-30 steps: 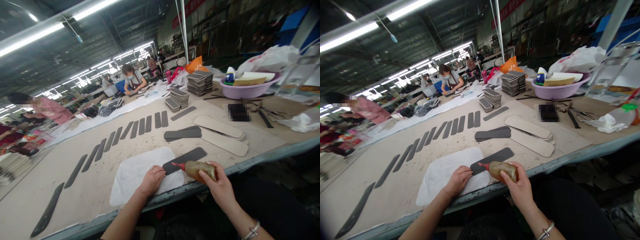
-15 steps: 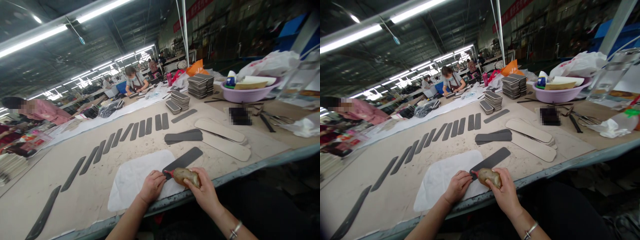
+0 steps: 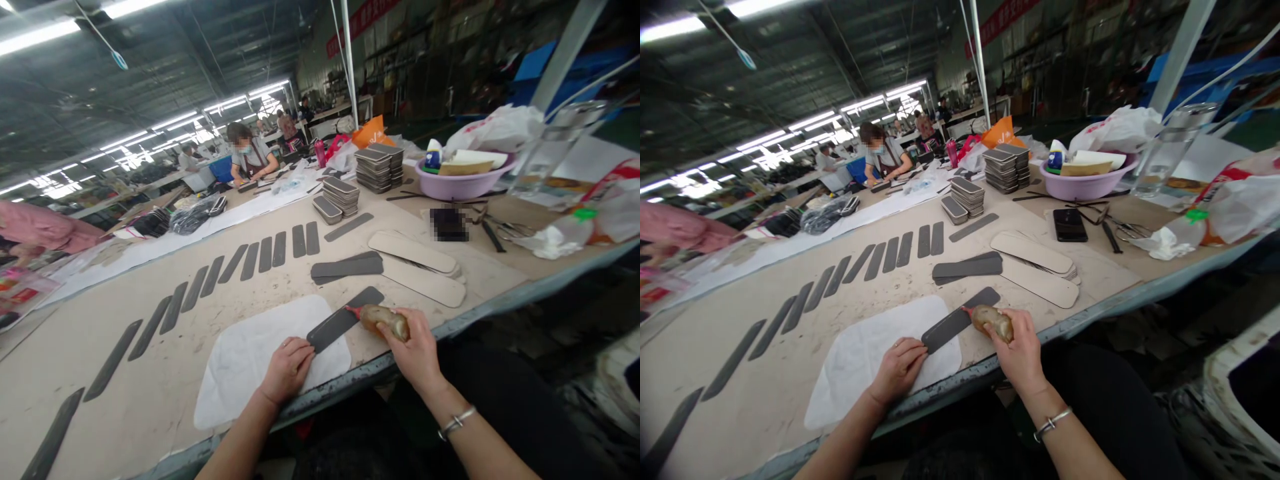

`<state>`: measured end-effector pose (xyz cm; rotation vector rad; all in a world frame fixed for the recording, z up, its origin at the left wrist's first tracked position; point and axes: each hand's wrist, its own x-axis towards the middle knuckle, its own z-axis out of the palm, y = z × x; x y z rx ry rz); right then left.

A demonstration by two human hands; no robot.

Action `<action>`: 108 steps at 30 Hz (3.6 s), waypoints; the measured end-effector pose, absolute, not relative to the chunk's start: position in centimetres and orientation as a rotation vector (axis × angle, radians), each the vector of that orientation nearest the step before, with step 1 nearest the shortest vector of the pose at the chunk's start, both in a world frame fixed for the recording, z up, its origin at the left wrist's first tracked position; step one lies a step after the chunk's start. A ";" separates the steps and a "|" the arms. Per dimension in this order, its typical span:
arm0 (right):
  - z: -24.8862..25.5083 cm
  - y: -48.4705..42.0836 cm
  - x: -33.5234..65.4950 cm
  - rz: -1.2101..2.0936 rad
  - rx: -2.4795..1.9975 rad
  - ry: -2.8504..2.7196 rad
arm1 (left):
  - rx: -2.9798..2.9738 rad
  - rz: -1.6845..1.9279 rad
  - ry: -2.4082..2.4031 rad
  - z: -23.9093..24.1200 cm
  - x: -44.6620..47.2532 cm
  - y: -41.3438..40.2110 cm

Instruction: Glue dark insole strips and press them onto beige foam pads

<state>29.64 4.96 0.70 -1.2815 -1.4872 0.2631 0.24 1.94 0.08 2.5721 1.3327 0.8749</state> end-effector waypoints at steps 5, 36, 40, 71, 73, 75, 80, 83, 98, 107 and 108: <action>0.7 6.0 31.5 0.099 -1.377 -1.434 | 2.566 0.874 1.340 0.0 0.2 2.0; 1.5 1.5 26.1 0.677 -1.124 -1.617 | 2.613 0.808 1.364 0.7 0.6 2.1; 2.0 1.2 27.2 0.624 -1.160 -1.630 | 2.622 0.817 1.360 0.7 0.6 2.1; 1.5 2.9 29.3 0.439 -1.193 -1.577 | 2.576 0.905 1.333 0.6 0.8 2.4; 1.4 3.6 30.4 0.327 -1.261 -1.529 | 2.564 0.914 1.341 0.5 0.9 2.4; 1.4 4.2 31.4 0.234 -1.313 -1.491 | 2.559 0.920 1.342 0.4 0.9 2.4; 1.7 4.9 32.9 0.144 -1.350 -1.442 | 2.580 0.910 1.335 0.4 0.9 2.5; 1.9 5.6 33.4 0.094 -1.379 -1.385 | 2.591 0.887 1.341 0.2 0.9 2.4; 1.7 5.0 31.8 0.375 -1.325 -1.474 | 2.572 0.886 1.336 0.6 1.2 2.5; 1.4 7.6 33.5 0.121 -1.455 -1.265 | 2.578 0.868 1.343 0.7 1.2 2.4; 1.3 7.8 33.5 0.118 -1.459 -1.269 | 2.578 0.863 1.347 0.6 1.1 2.4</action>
